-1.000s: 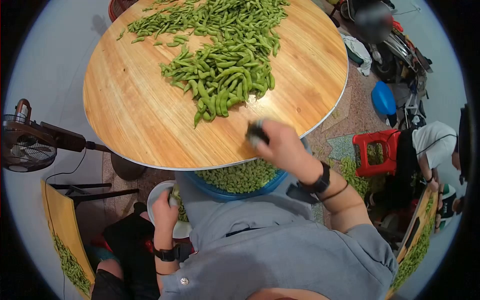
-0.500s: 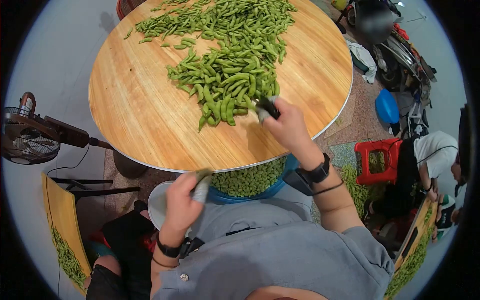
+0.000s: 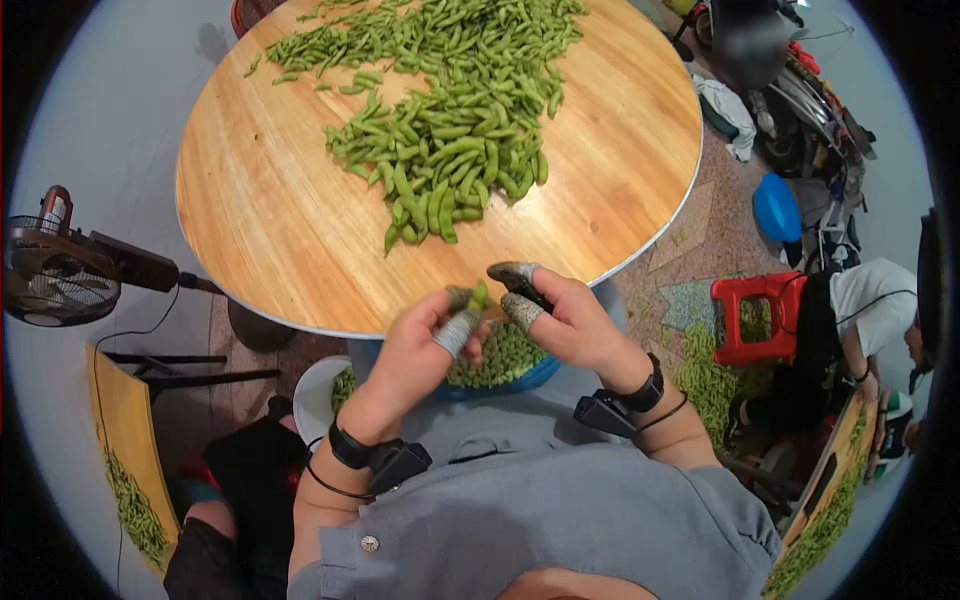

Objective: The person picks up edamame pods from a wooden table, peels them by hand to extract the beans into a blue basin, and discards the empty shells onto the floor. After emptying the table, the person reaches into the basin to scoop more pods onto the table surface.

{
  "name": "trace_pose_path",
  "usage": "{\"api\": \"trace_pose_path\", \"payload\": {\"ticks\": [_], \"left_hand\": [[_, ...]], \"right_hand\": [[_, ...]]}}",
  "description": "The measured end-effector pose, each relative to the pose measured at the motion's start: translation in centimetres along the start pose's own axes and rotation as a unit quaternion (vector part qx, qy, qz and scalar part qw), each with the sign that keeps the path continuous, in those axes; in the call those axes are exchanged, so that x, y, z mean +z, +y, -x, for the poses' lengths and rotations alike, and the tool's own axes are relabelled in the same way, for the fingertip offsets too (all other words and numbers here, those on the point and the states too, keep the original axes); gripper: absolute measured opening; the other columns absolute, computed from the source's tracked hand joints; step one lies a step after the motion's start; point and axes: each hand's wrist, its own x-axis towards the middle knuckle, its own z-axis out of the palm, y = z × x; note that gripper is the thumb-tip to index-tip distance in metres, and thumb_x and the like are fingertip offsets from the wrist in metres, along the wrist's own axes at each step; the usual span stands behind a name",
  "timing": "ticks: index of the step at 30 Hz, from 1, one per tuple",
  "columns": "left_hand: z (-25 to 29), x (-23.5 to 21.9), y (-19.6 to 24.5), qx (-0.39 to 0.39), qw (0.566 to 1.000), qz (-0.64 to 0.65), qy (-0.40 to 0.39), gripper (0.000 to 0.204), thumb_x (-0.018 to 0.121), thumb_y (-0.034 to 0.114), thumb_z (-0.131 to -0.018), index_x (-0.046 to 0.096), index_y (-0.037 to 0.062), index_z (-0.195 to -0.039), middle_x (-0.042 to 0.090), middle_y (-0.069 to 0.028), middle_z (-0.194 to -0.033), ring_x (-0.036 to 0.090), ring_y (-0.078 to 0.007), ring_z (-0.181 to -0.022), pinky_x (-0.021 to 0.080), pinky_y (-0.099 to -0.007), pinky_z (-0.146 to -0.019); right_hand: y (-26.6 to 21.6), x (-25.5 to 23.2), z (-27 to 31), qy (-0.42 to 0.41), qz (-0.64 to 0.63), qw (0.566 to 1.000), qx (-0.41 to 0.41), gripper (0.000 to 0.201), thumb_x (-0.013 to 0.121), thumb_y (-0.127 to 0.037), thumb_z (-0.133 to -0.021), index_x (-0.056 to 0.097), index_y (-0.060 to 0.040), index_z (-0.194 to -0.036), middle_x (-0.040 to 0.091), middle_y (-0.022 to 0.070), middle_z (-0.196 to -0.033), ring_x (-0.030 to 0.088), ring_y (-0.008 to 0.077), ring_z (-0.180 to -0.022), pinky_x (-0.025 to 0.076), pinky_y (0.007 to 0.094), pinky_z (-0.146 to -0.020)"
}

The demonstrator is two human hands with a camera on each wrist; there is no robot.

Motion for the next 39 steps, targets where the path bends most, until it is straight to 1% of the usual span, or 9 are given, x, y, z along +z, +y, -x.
{"api": "trace_pose_path", "payload": {"ticks": [14, 16, 19, 21, 27, 28, 30, 34, 39], "left_hand": [[0.5, 0.1, -1.0, 0.043, 0.999, -0.026, 0.01, 0.011, 0.045, 0.003, -0.089, 0.055, 0.0021, -0.093, 0.058, 0.0003, -0.074, 0.052, -0.005, -0.06, 0.045, -0.0204, -0.053], [0.6, 0.2, -0.9, 0.045, 0.998, -0.033, 0.01, 0.011, 0.045, 0.004, -0.089, 0.055, 0.0023, -0.094, 0.057, 0.0012, -0.074, 0.052, -0.004, -0.06, 0.044, -0.0196, -0.053], [0.6, 0.2, -0.8, 0.019, 1.0, 0.006, -0.001, 0.01, 0.049, 0.003, -0.085, 0.055, 0.0021, -0.093, 0.059, -0.0039, -0.073, 0.056, -0.0127, -0.059, 0.046, -0.0247, -0.054], [0.4, 0.4, -1.1, 0.299, 0.868, -0.379, 0.119, 0.014, 0.053, 0.002, -0.08, 0.055, 0.0017, -0.094, 0.059, -0.0122, -0.074, 0.058, -0.0276, -0.063, 0.047, -0.0317, -0.057], [0.3, 0.2, -2.0, 0.331, 0.805, -0.472, 0.139, 0.014, 0.057, 0.005, -0.081, 0.055, 0.0004, -0.094, 0.059, -0.0124, -0.072, 0.057, -0.0289, -0.061, 0.047, -0.0339, -0.056], [0.5, 0.1, -1.7, 0.331, 0.805, -0.472, 0.137, 0.014, 0.057, 0.005, -0.081, 0.055, 0.0004, -0.094, 0.059, -0.0124, -0.072, 0.057, -0.0289, -0.061, 0.047, -0.0339, -0.056], [1.2, -0.2, -0.8, 0.033, 0.998, -0.048, 0.002, 0.014, 0.055, 0.011, -0.089, 0.057, 0.0002, -0.097, 0.059, -0.0051, -0.068, 0.055, -0.0158, -0.054, 0.045, -0.028, -0.051], [1.4, -0.9, -1.7, -0.037, 0.92, 0.36, -0.15, 0.017, 0.053, 0.018, -0.093, 0.059, 0.0022, -0.097, 0.057, -0.002, -0.066, 0.052, -0.0082, -0.054, 0.044, -0.0226, -0.049], [1.1, -0.1, -2.4, 0.061, 0.997, -0.041, 0.027, 0.016, 0.06, 0.015, -0.087, 0.057, 0.0005, -0.093, 0.058, -0.0053, -0.068, 0.053, -0.0114, -0.054, 0.044, -0.0271, -0.049]], "right_hand": [[-0.2, 0.5, 1.7, -0.081, 0.007, 0.996, -0.028, 0.045, 0.042, -0.002, -0.081, 0.044, 0.0007, -0.127, 0.057, 0.0029, -0.089, 0.051, 0.0087, -0.077, 0.044, 0.0218, -0.068], [-2.0, -0.1, 1.8, -0.133, -0.168, 0.961, 0.174, 0.039, 0.046, -0.005, -0.08, 0.047, 0.0012, -0.118, 0.06, 0.0076, -0.094, 0.057, 0.0153, -0.085, 0.047, 0.0298, -0.079], [-2.0, -0.1, 1.7, -0.139, -0.181, 0.962, 0.153, 0.04, 0.045, -0.006, -0.082, 0.047, -0.0008, -0.121, 0.058, 0.0041, -0.089, 0.054, 0.0111, -0.075, 0.046, 0.0255, -0.067], [-0.9, 0.5, 1.5, -0.112, -0.111, 0.985, 0.075, 0.04, 0.043, -0.007, -0.083, 0.047, -0.002, -0.122, 0.057, 0.0023, -0.087, 0.051, 0.0082, -0.069, 0.043, 0.0228, -0.06], [1.3, 1.5, 0.5, -0.074, -0.091, 0.993, 0.019, 0.04, 0.04, -0.008, -0.085, 0.048, -0.0068, -0.124, 0.052, -0.0006, -0.08, 0.041, 0.0019, -0.054, 0.031, 0.0173, -0.045], [0.5, 1.1, 0.6, -0.111, -0.154, 0.975, 0.116, 0.04, 0.039, -0.007, -0.086, 0.047, -0.008, -0.125, 0.051, 0.0, -0.079, 0.039, 0.002, -0.052, 0.031, 0.0175, -0.044], [-0.3, 0.4, 1.2, -0.141, -0.257, 0.941, 0.169, 0.041, 0.038, -0.007, -0.087, 0.046, -0.0098, -0.126, 0.05, -0.0006, -0.077, 0.036, 0.0014, -0.05, 0.028, 0.0171, -0.042], [0.1, 0.1, 1.7, -0.211, -0.452, 0.835, 0.233, 0.041, 0.036, -0.007, -0.091, 0.044, -0.0137, -0.13, 0.047, -0.0026, -0.074, 0.027, 0.0005, -0.048, 0.02, 0.0158, -0.04], [0.2, 1.0, 1.5, -0.143, -0.35, 0.897, 0.231, 0.032, 0.038, -0.011, -0.093, 0.046, -0.0125, -0.124, 0.047, -0.0023, -0.074, 0.031, 0.0015, -0.05, 0.024, 0.0167, -0.042]]}}
